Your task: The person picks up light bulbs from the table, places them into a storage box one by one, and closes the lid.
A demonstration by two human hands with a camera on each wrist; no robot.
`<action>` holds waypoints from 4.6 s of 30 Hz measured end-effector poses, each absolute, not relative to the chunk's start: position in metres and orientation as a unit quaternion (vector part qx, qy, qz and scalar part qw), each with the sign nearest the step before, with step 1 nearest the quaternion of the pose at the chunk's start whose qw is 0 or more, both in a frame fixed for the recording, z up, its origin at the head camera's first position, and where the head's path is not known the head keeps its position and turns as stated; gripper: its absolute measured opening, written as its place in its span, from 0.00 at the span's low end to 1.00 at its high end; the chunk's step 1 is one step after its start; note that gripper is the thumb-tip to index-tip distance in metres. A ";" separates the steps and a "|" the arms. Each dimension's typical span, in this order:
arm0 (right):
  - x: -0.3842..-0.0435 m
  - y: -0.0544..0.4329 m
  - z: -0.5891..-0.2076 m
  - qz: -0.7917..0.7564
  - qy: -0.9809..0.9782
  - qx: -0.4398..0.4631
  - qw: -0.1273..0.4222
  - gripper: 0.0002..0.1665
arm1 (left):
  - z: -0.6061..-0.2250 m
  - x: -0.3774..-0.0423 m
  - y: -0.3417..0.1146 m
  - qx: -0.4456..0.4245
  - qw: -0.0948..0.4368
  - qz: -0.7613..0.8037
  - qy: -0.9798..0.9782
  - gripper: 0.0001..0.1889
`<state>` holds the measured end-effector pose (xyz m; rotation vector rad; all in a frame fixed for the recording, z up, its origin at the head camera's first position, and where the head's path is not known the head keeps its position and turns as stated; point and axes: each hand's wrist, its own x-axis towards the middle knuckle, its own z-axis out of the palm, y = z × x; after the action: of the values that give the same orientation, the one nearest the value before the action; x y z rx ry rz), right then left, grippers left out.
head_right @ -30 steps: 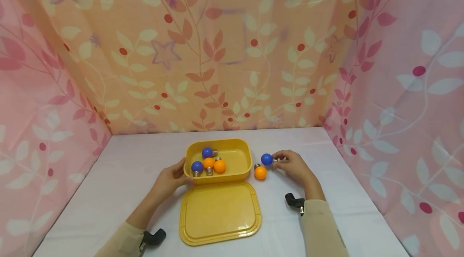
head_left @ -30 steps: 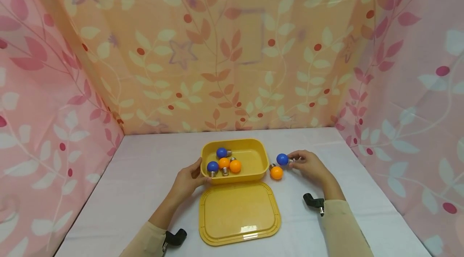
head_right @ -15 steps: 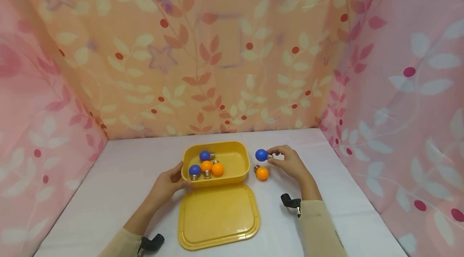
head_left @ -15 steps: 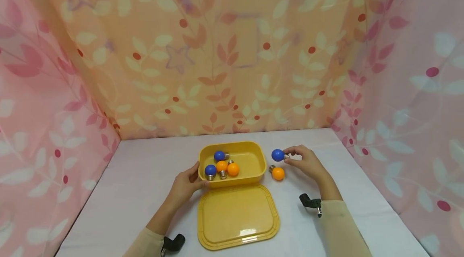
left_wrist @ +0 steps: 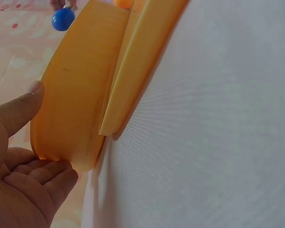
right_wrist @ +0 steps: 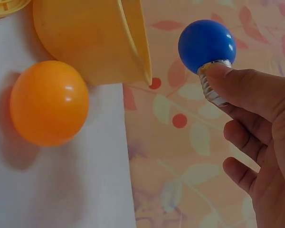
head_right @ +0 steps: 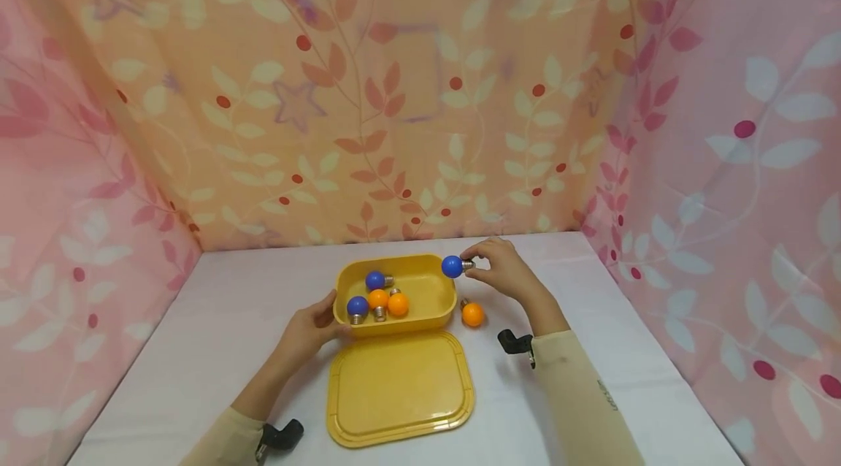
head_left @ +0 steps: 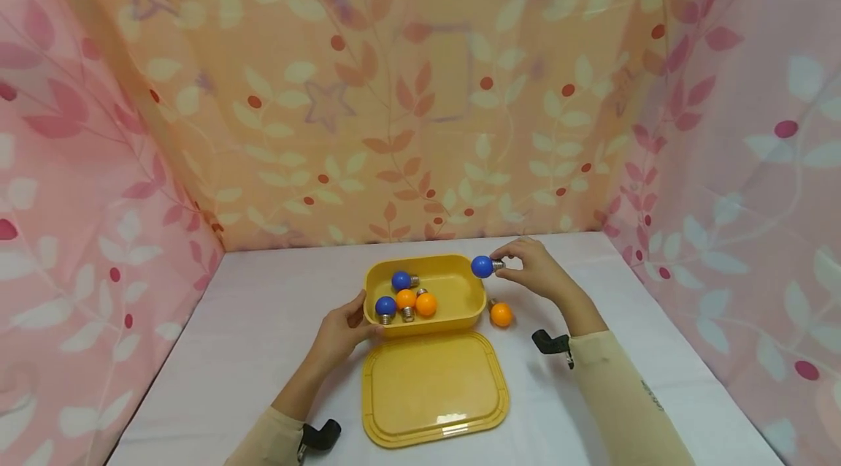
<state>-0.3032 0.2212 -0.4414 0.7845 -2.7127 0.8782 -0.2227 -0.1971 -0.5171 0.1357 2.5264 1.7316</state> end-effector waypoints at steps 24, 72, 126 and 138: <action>-0.368 0.144 -0.400 0.197 -0.923 0.327 -0.046 0.14 | -0.516 -0.220 -0.196 0.035 0.036 0.553 0.832 0.47; -0.372 0.086 -0.453 0.115 -0.926 0.353 -0.070 0.13 | -0.517 -0.223 -0.196 0.030 0.036 0.560 0.827 0.48; -0.273 0.224 -0.496 0.345 -0.908 0.224 0.081 0.20 | -0.520 -0.218 -0.204 0.041 0.028 0.587 0.808 0.49; -0.262 0.233 -0.527 0.385 -0.896 0.210 0.071 0.28 | -0.521 -0.219 -0.206 0.042 0.026 0.591 0.805 0.48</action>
<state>-0.2616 0.2325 -0.5270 0.6310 -2.6947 1.1583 -0.2189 -0.2058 -0.5209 0.1298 2.4884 1.8280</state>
